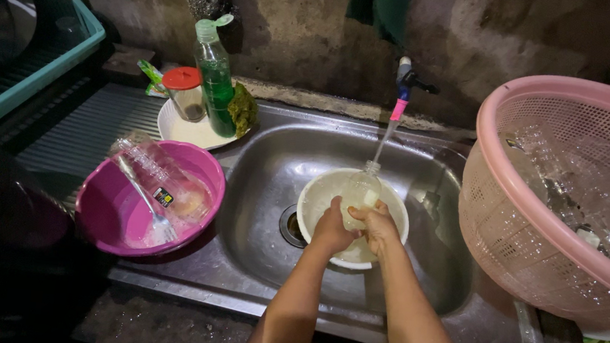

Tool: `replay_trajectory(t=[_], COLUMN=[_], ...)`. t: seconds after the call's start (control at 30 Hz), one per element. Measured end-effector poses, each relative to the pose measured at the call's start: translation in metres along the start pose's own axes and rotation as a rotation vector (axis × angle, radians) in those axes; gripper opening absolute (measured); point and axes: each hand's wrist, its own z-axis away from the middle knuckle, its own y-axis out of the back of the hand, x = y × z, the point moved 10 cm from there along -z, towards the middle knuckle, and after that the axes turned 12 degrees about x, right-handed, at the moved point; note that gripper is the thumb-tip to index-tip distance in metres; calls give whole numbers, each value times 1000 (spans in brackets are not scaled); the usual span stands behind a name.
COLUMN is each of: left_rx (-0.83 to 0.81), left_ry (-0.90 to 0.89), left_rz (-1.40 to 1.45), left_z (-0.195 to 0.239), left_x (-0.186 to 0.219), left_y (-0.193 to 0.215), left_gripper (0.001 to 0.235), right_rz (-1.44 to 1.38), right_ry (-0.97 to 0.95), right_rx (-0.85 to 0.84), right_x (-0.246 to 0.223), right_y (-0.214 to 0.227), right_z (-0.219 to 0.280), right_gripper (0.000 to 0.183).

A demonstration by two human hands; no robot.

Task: The person washes multiple clear plastic bottles one by one under running water in a kitchen sink. They rinse the bottles, shake them, and place them into a pink colander. The person also handles a pink bowl and a white bowl during the process.

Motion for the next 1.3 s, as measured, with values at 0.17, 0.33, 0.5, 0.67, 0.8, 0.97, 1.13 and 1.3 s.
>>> replay_trajectory(t=[0.17,0.33,0.5,0.67,0.8,0.97,1.13,1.3], left_rx=[-10,-10,-8,-15,-21,2,4,10], left_ry=[15,17,11,10,14,-17,-12,-11], left_rz=[6,11,9,3,19,20,-12,-47], left_z=[3,4,3,3,4,5,4,5], left_x=[4,5,5,6,6,9,9,10], left_y=[4,5,4,4,4,7,7,9], left_gripper=[110,109,108,110,110,108,110,109], right_rz=[11,20,36,36,46,48,29,31], right_ry=[8,13,6,15,12,18,8,26], right_rx=[-9,-2,-5,6,18,8,-6,-21], right_x=[1,1,3,1,1,0,-2,-9], right_y=[0,0,0,1,2,1,-1,-3], right_z=[-1,-3,-5,-4,-3,-2,1,11], right_gripper=[81,80,78,80,83,81,77,71])
